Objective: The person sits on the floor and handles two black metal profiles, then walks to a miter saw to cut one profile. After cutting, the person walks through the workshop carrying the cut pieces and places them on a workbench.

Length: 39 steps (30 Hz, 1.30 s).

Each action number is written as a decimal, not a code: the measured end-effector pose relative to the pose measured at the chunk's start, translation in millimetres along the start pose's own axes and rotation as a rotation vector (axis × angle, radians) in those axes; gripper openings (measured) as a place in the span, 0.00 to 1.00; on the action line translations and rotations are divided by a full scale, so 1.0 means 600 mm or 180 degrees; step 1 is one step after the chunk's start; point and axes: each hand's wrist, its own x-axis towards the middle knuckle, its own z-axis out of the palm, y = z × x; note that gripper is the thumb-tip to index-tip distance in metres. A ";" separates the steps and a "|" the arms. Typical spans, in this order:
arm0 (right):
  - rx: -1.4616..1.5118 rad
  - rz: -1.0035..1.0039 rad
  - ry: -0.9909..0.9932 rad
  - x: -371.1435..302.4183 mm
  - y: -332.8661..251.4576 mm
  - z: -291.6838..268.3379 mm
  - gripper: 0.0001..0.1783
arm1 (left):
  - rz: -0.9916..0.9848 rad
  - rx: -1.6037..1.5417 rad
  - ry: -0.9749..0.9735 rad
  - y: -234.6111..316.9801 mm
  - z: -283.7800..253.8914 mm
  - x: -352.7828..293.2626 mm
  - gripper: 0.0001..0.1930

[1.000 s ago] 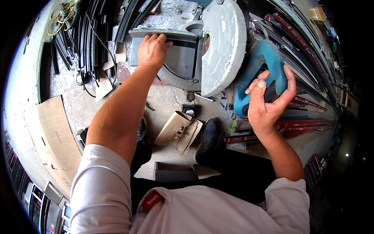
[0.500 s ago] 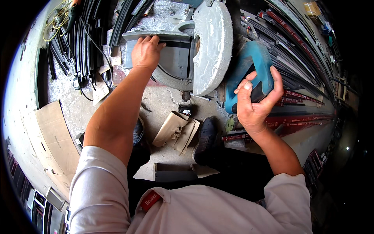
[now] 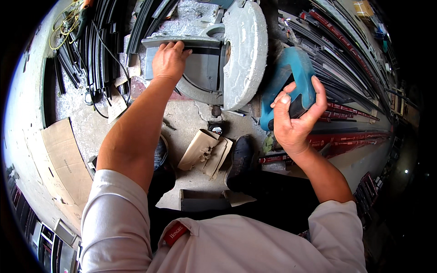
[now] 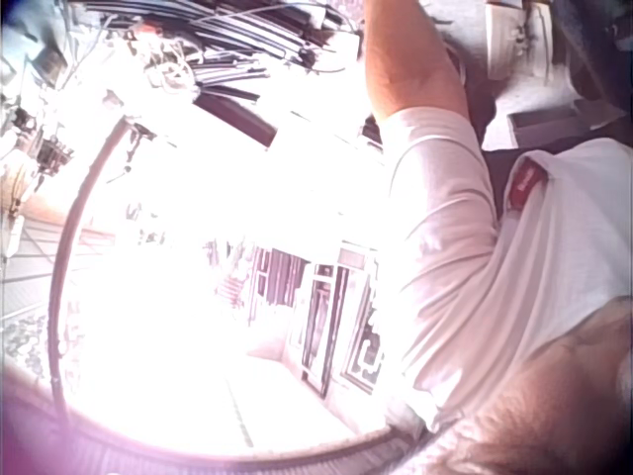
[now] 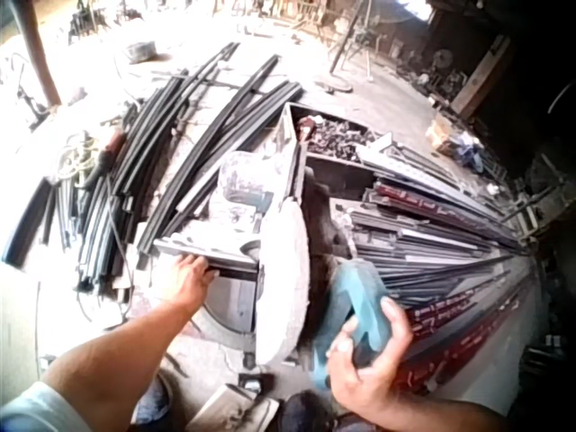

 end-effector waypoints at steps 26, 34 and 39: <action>0.0027 0.0002 -0.0060 -0.010 0.004 0.000 0.39 | 0.0056 -0.0048 0.0027 -0.002 0.005 -0.001 0.15; -0.0082 -0.0056 -0.0121 -0.013 0.007 0.000 0.39 | 0.0037 -0.0080 -0.0028 -0.001 0.002 -0.001 0.15; -0.0152 -0.0171 -0.0199 -0.012 0.008 0.001 0.39 | 0.0009 -0.0095 -0.0060 -0.001 0.001 0.000 0.14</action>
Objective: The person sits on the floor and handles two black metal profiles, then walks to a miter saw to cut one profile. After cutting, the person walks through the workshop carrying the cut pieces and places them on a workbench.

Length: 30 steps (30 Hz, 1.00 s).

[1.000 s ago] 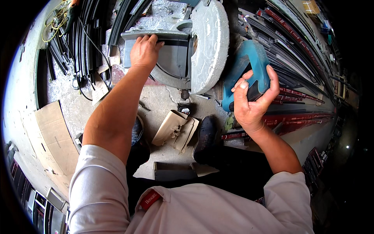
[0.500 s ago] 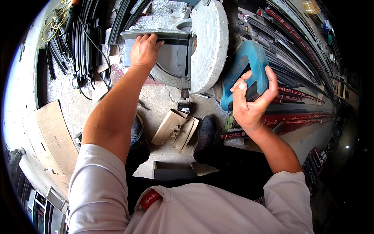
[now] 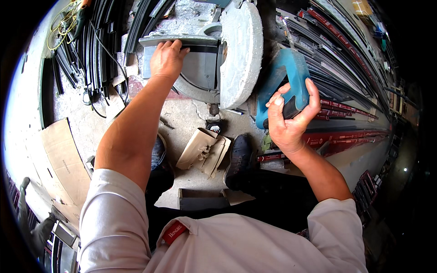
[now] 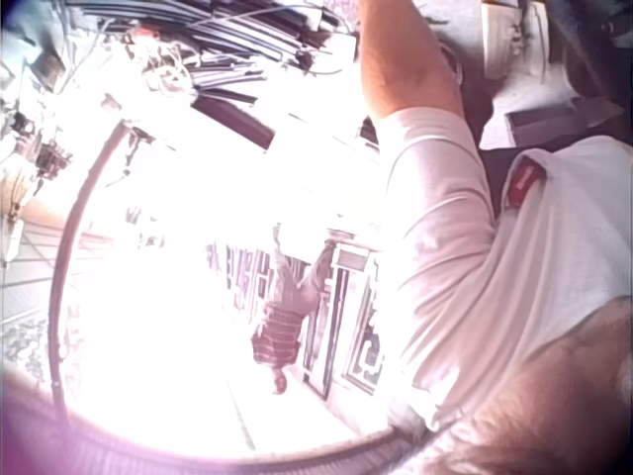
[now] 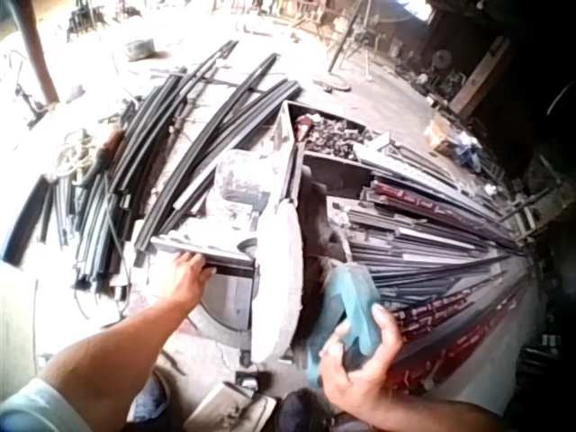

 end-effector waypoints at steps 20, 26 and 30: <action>0.0065 -0.0047 -0.0048 -0.026 0.014 0.006 0.42 | 0.0018 0.0087 0.0029 0.002 -0.002 -0.001 0.15; 0.0120 -0.0111 -0.0067 -0.038 0.023 0.011 0.43 | -0.0017 0.0051 -0.0020 0.006 -0.006 0.001 0.15; 0.0029 -0.0191 -0.0151 -0.043 0.026 0.012 0.43 | -0.0049 0.0105 -0.0079 0.007 -0.007 0.001 0.15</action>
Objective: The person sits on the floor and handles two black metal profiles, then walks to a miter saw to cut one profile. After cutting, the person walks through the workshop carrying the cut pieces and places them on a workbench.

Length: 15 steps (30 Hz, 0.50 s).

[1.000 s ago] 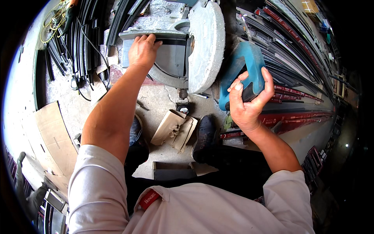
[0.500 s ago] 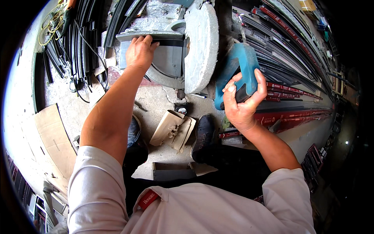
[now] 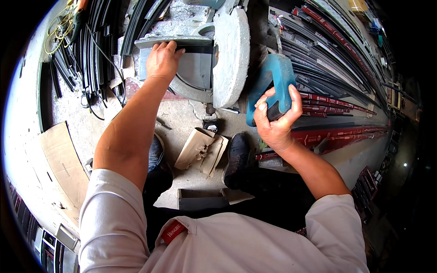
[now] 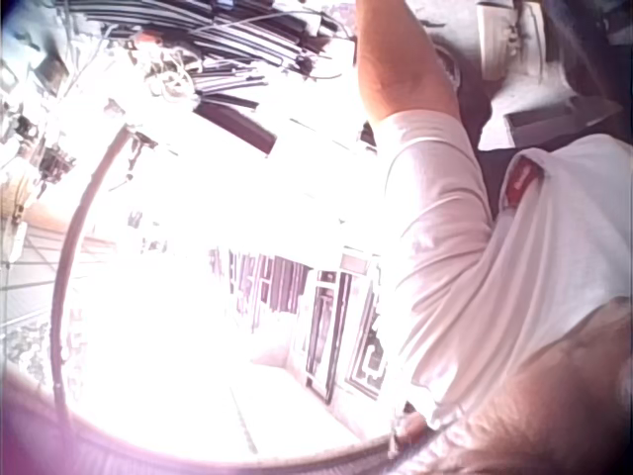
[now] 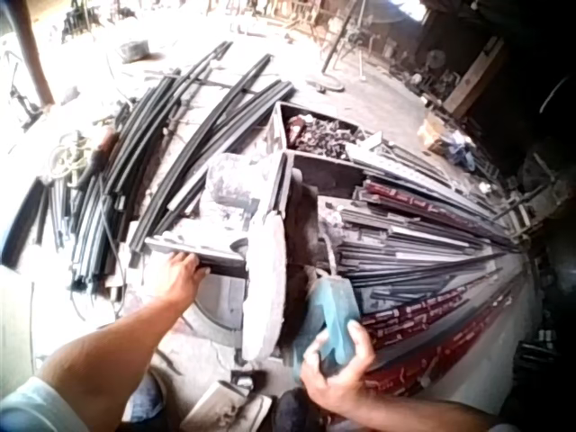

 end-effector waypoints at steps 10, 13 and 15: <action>0.0140 0.0343 0.0200 0.097 -0.041 -0.043 0.41 | 0.0174 0.0019 0.0054 -0.011 0.006 -0.001 0.15; 0.0564 0.0580 0.0060 0.194 -0.080 -0.075 0.33 | 0.0226 0.0116 -0.0105 -0.013 -0.001 -0.002 0.17; 0.0489 0.0369 0.0242 0.269 -0.087 -0.087 0.24 | 0.0211 0.0251 -0.0270 -0.016 -0.017 -0.006 0.18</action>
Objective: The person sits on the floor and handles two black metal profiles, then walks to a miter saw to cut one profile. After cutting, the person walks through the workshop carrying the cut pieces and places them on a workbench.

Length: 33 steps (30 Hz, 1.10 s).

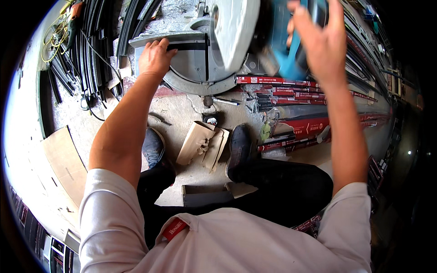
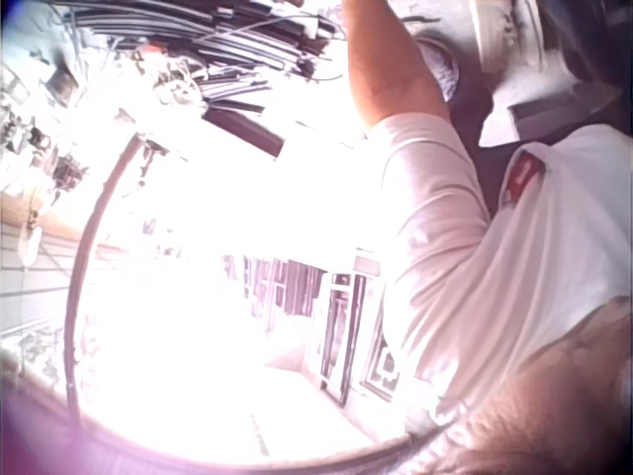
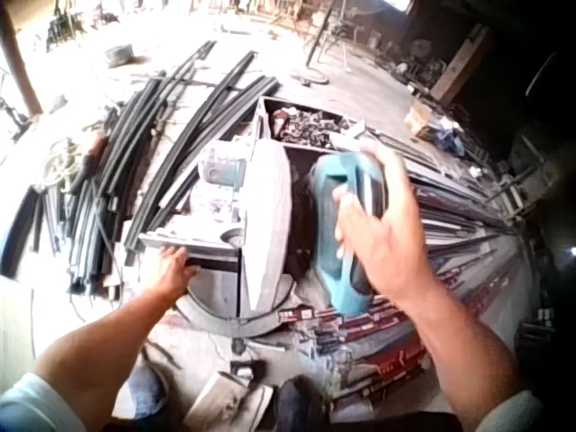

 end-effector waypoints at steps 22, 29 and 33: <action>0.1047 0.1163 -0.0479 0.324 0.046 -0.067 0.14 | -0.0664 0.0056 -0.1059 0.041 -0.030 -0.050 0.21; 0.0027 0.0327 0.0639 0.147 0.166 -0.087 0.18 | -0.0839 0.0025 -0.1054 0.043 -0.024 -0.066 0.22; -0.1636 0.0671 0.0579 -0.040 0.272 -0.015 0.12 | -0.0865 -0.0055 -0.1164 0.065 -0.017 -0.059 0.23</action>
